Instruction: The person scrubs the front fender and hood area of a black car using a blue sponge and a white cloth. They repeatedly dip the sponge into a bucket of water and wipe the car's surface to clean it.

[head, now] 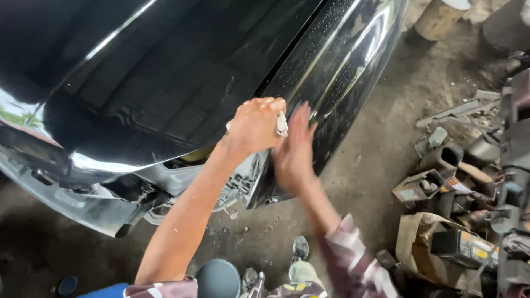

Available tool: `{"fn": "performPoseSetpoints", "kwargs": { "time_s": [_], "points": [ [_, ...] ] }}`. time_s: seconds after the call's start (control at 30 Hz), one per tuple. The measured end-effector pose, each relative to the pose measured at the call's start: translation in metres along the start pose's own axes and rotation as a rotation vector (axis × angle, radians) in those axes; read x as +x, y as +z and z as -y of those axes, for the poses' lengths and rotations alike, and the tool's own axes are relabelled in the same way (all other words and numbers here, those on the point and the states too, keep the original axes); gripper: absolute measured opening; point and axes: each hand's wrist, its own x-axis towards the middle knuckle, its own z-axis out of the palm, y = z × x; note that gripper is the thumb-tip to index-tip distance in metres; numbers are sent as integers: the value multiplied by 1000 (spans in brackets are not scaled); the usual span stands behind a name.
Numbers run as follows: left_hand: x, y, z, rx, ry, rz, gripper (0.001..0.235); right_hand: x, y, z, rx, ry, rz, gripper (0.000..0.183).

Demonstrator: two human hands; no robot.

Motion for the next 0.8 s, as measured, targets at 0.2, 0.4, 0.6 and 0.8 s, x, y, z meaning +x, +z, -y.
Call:
{"fn": "performPoseSetpoints", "kwargs": {
  "time_s": [0.2, 0.4, 0.6, 0.8],
  "points": [
    [-33, -37, 9, 95, 36, -111, 20, -69, 30, 50, -96, -52, -1, 83],
    [-48, -42, 16, -44, 170, -179, 31, -90, 38, 74, -105, -12, -51, 74],
    [-33, 9, -4, -60, 135, 30, 21, -72, 47, 49, -318, 35, 46, 66],
    [-31, -31, -7, 69, 127, -22, 37, -148, 83, 62, -302, 116, 167, 70]
  ]
}}
